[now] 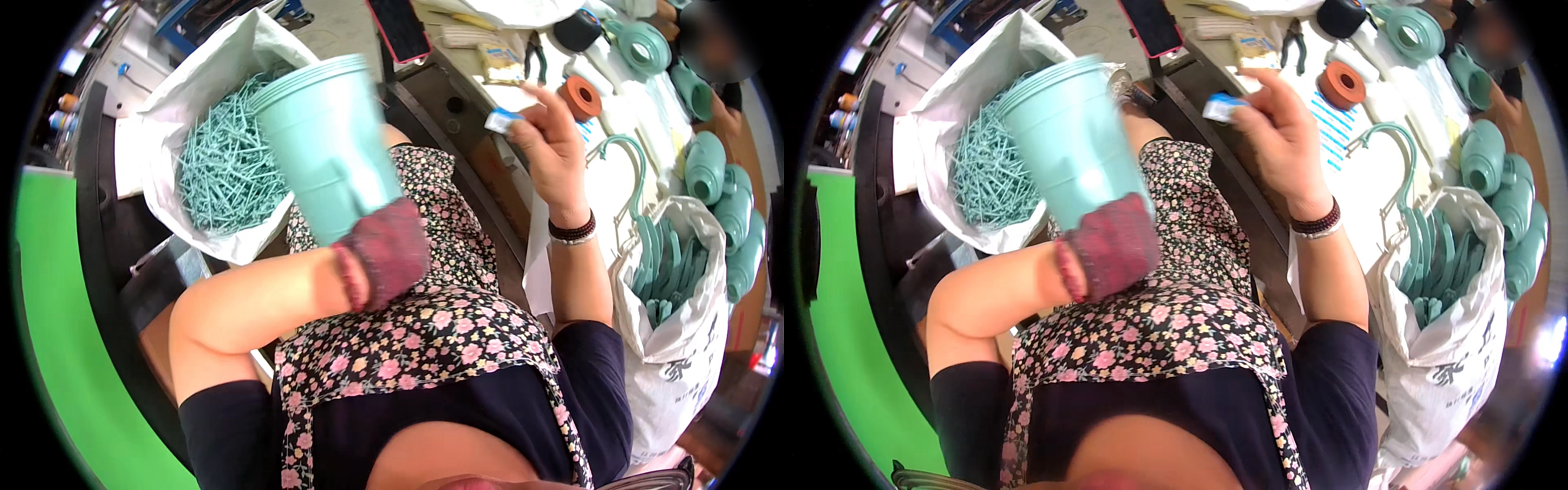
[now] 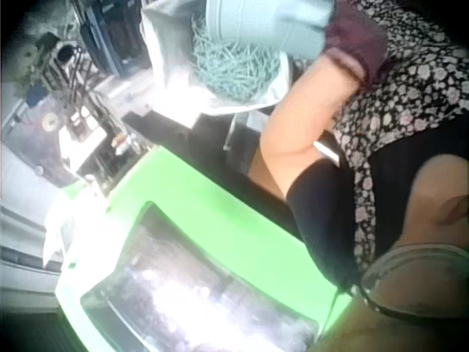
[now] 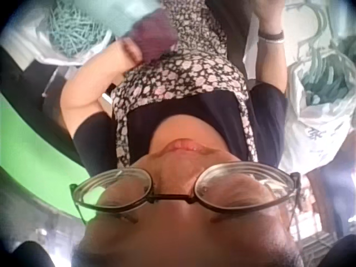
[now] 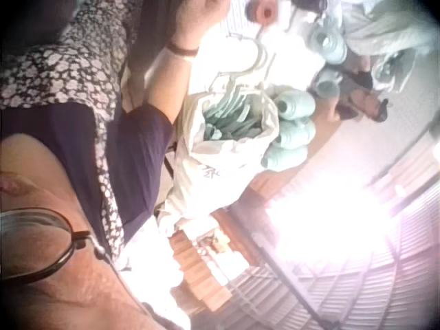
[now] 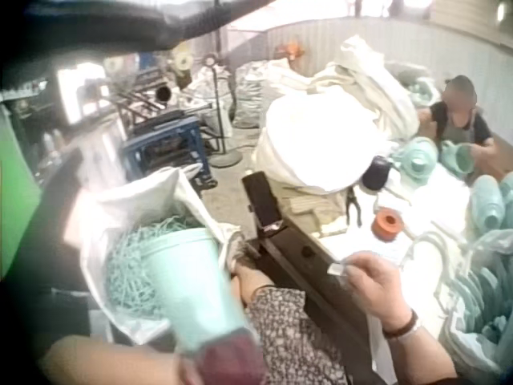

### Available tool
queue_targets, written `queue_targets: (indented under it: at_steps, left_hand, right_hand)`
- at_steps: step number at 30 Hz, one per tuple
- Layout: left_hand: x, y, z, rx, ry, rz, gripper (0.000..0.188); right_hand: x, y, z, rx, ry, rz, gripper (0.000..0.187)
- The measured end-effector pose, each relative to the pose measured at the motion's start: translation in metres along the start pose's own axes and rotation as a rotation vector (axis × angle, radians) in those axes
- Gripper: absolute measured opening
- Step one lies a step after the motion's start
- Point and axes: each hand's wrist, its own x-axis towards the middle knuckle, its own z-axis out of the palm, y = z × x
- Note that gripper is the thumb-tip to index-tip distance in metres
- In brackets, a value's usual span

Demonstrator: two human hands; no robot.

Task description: The person assembles plastic water jugs by picking up components like handles and lids, attaching them to the jug bodies, and applying small labels to the sides.

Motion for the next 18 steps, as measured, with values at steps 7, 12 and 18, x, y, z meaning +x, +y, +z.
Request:
queue_targets:
  at_steps: [7, 12, 18]
  left_hand:
    - [0.04, 0.03, -0.014, -0.087, -0.45, -0.002, 0.019]
    - [0.047, 0.027, -0.01, -0.116, -0.513, 0.04, 0.018]
    - [0.034, 0.012, 0.0, -0.233, -0.278, 0.031, 0.011]
  right_hand:
    - [0.043, -0.015, 0.077, 0.007, -0.377, -0.087, 0.05]
    - [0.039, -0.007, 0.09, -0.175, -0.277, -0.177, 0.049]
    - [0.052, 0.015, 0.101, -0.66, -0.2, -0.102, 0.071]
